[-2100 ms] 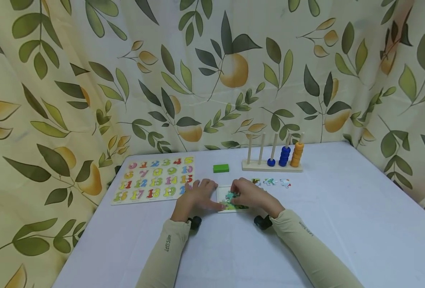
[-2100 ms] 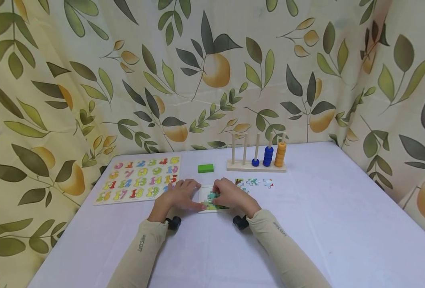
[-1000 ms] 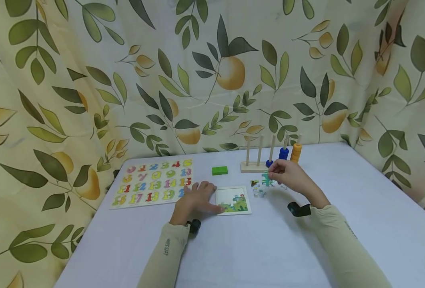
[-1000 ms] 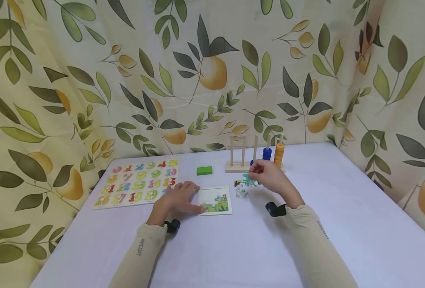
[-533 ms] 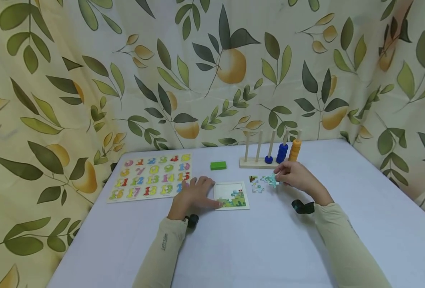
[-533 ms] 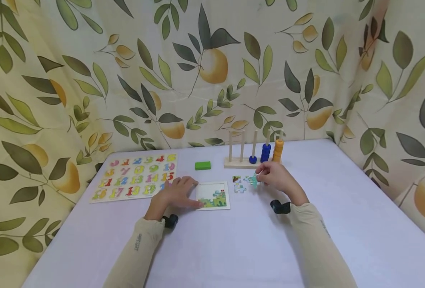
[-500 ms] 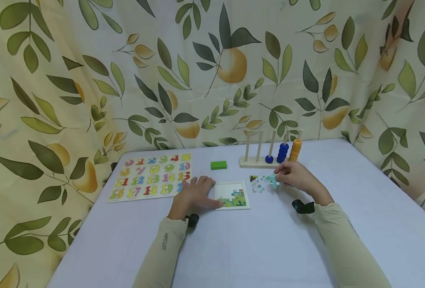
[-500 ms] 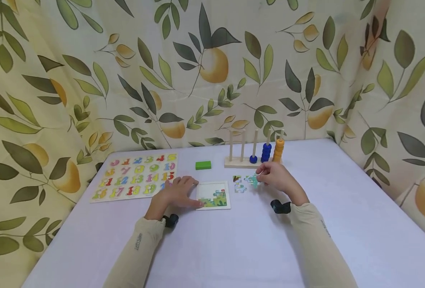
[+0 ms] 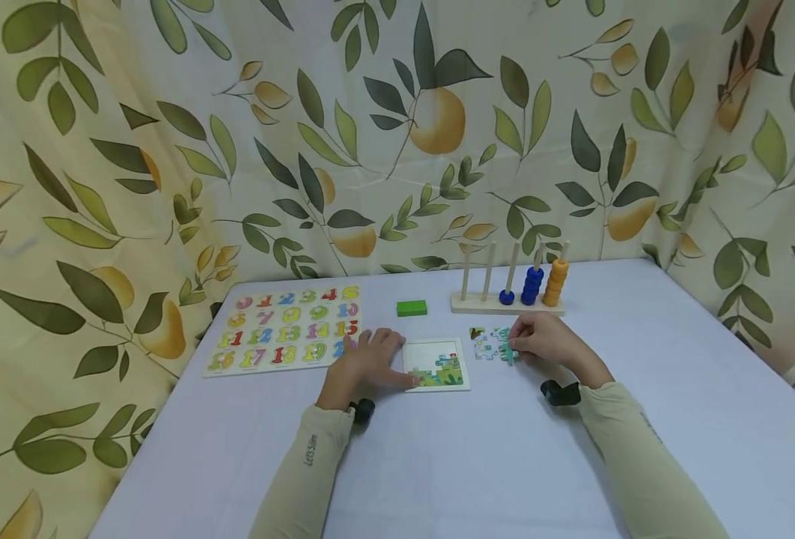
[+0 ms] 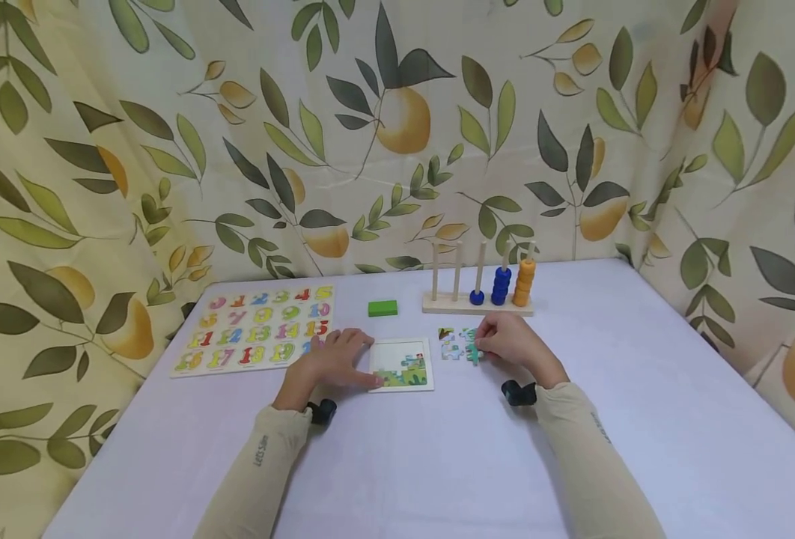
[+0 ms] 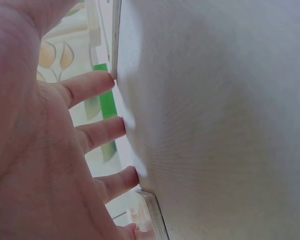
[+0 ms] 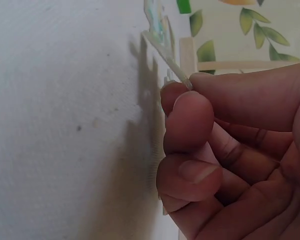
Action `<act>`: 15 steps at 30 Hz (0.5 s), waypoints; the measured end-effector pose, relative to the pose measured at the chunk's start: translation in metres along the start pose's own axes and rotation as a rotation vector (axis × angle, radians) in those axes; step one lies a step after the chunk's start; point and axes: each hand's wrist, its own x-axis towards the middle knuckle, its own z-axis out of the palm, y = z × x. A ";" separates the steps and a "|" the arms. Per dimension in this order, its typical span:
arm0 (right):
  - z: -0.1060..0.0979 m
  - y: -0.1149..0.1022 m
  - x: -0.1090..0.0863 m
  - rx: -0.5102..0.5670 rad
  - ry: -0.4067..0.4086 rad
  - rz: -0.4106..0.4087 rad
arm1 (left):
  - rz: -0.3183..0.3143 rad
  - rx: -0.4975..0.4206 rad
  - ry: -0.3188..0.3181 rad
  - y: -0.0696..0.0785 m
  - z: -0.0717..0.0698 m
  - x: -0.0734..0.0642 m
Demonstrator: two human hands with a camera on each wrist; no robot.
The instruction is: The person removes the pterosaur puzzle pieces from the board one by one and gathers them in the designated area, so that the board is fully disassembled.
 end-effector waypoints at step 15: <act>0.006 0.001 0.002 -0.116 0.002 0.005 | -0.015 0.012 0.007 -0.002 0.004 0.005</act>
